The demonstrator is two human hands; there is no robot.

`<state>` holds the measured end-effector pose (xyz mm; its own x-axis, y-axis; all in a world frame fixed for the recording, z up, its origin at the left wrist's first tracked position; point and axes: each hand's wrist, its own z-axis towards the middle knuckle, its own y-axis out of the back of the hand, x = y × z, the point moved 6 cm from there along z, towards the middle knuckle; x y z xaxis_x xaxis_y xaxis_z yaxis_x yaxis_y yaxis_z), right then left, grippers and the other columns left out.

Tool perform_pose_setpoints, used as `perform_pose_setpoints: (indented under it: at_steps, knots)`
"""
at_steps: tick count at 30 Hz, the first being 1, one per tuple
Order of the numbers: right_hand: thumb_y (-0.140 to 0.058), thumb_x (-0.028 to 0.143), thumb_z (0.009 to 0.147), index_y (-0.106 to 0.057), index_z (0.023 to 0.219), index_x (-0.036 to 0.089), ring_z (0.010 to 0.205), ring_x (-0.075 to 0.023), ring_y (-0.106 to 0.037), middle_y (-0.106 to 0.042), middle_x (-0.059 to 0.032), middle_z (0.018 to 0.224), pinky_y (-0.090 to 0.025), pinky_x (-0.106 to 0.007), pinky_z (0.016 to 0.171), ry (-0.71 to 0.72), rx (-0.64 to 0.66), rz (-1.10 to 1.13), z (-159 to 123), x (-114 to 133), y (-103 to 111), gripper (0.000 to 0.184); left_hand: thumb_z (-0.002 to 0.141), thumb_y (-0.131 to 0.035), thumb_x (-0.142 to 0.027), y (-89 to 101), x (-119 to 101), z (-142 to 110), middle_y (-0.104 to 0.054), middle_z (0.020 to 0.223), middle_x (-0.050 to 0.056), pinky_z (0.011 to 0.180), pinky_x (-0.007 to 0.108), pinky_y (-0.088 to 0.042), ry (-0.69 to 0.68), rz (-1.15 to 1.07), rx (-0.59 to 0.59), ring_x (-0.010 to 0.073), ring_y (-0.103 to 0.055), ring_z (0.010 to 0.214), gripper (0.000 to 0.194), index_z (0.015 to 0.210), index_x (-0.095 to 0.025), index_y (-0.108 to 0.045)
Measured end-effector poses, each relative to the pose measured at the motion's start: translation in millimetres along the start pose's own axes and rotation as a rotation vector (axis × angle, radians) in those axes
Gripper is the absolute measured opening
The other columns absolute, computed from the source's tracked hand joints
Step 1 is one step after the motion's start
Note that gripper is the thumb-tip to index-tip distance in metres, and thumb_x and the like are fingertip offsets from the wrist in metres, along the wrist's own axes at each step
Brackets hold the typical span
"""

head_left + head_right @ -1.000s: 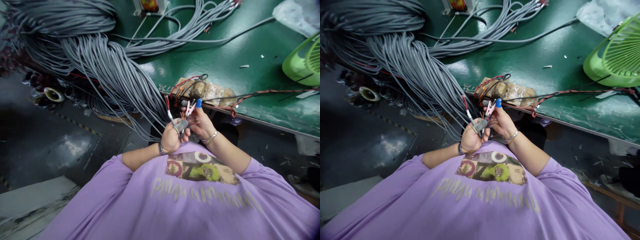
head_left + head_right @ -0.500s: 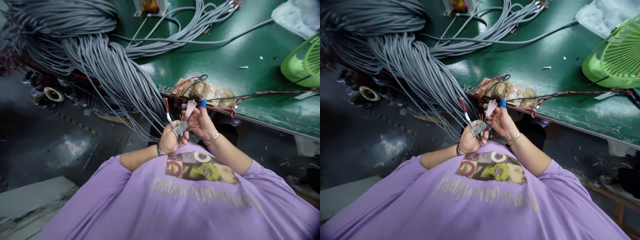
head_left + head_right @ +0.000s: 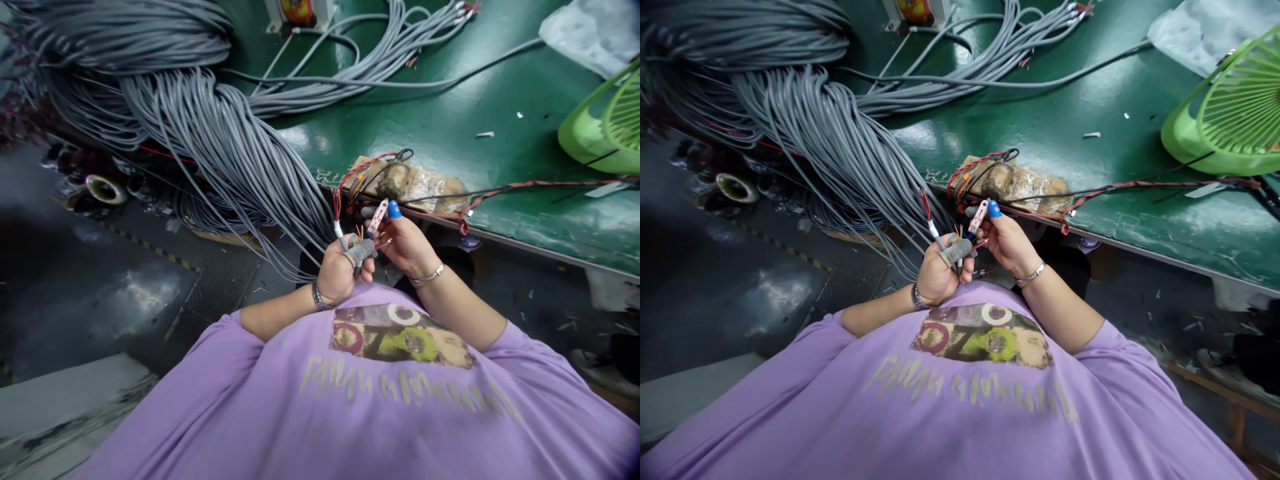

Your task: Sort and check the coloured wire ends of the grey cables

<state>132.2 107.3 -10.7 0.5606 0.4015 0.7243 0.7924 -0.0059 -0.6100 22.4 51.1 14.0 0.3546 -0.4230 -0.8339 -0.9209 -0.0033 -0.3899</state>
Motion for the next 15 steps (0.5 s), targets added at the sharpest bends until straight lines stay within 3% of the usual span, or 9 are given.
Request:
perform_pose_setpoints:
  at_steps: [6,10,13,15]
  knots:
    - [-0.078,0.073,0.067,-0.064,0.075,0.019,0.054,-0.0093,-0.05,-0.063,0.0016,0.066,-0.043,-0.024,0.052,0.089,-0.038,-0.054,0.3,-0.8,0.7,0.056,0.064,-0.083,-0.054,-0.1,2.4,3.3,-0.06,0.051,-0.004,0.035,0.019,-0.033,0.006,-0.016,-0.012,0.008,-0.051,0.035,0.047,0.07,-0.018,-0.053]
    - [-0.085,0.069,0.059,-0.056,0.065,0.021,0.052,-0.0088,-0.043,-0.052,0.0057,0.056,-0.039,-0.024,0.052,0.255,-0.172,-0.134,-1.6,4.6,6.8,0.057,0.063,-0.083,-0.056,-2.3,3.6,2.3,-0.06,0.052,-0.004,0.035,0.02,-0.035,0.009,-0.03,0.022,0.0087,-0.051,0.035,0.048,0.071,-0.018,-0.056]
    - [-0.074,0.078,0.067,-0.054,0.062,0.021,0.051,-0.009,-0.044,-0.053,0.0043,0.056,-0.039,-0.025,0.051,0.32,-0.239,-0.157,-1.1,5.7,8.4,0.06,0.063,-0.082,-0.056,-3.2,5.5,3.8,-0.06,0.052,-0.004,0.035,0.02,-0.035,0.017,-0.03,0.039,0.0086,-0.051,0.035,0.048,0.071,-0.018,-0.055]
    - [-0.061,0.084,0.073,-0.057,0.065,0.021,0.051,-0.0098,-0.048,-0.056,0.0023,0.059,-0.04,-0.025,0.05,0.266,-0.231,-0.142,1.2,2.6,6.6,0.064,0.064,-0.081,-0.057,-2.9,7.7,6.4,-0.061,0.052,-0.004,0.035,0.02,-0.034,0.03,-0.037,0.038,0.0082,-0.05,0.035,0.048,0.071,-0.019,-0.053]
